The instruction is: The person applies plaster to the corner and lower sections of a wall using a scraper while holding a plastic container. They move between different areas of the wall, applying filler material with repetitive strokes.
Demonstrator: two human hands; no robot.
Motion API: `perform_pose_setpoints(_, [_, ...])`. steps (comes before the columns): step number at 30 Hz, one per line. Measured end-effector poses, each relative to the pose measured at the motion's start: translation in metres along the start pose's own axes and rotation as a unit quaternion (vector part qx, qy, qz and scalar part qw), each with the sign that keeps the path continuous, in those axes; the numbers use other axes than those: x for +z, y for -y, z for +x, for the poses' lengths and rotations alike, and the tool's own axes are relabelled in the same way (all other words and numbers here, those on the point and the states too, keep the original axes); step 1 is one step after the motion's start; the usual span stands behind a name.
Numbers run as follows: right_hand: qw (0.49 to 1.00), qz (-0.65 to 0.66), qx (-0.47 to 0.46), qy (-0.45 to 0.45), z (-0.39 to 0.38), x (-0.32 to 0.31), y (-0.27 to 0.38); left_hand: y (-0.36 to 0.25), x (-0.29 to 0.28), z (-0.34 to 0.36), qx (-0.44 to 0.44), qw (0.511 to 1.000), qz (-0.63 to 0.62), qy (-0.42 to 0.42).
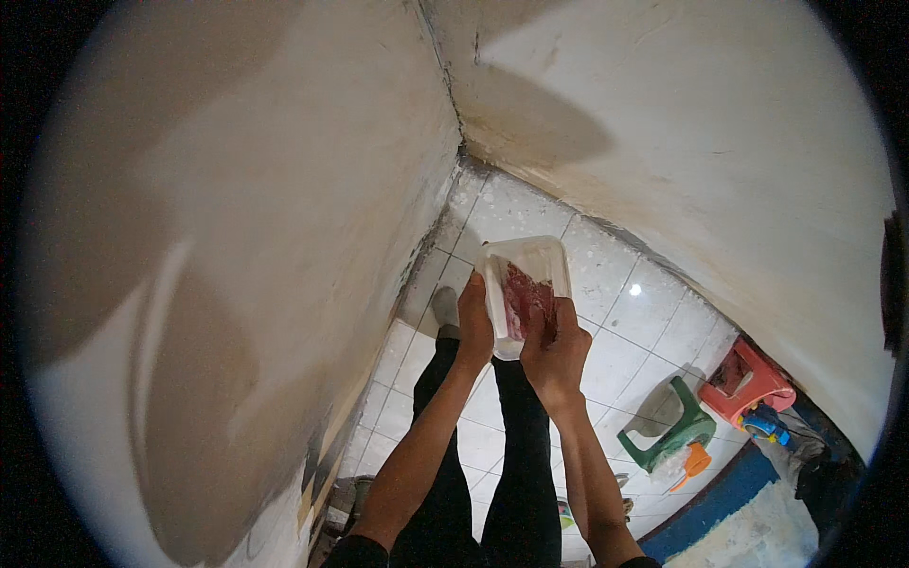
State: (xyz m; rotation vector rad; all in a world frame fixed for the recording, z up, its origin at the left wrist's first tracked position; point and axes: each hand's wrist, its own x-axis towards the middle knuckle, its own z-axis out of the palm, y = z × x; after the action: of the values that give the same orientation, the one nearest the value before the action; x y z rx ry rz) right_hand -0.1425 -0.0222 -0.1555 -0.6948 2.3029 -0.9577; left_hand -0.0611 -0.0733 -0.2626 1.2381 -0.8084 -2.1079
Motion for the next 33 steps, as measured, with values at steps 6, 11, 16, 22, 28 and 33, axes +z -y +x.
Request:
perform_pose_setpoints(6, [0.999, 0.027, -0.044, -0.009, 0.027, 0.059, -0.05, 0.044, -0.039, 0.043, -0.012, 0.998, 0.053, -0.036])
perform_pose_setpoints(11, [0.998, 0.052, 0.017, 0.015, 0.039, 0.062, -0.076, 0.059, -0.062, 0.06, -0.042, 0.996, 0.076, -0.018])
perform_pose_setpoints(16, [0.999, 0.037, 0.026, -0.012, 0.041, 0.054, -0.083, 0.058, -0.056, 0.071, -0.029, 0.996, 0.078, 0.023])
perform_pose_setpoints(22, [0.998, 0.043, 0.039, 0.027, 0.04, 0.061, -0.086, 0.064, -0.053, 0.065, -0.04, 0.991, 0.116, 0.052])
perform_pose_setpoints(28, [0.989, 0.112, 0.097, 0.021, 0.046, 0.052, -0.129, 0.063, -0.052, 0.063, -0.037, 0.99, 0.133, 0.03])
perform_pose_setpoints(33, [0.952, 0.277, 0.119, 0.057, 0.043, 0.04, -0.13, 0.064, -0.065, 0.062, -0.048, 0.996, 0.068, 0.02])
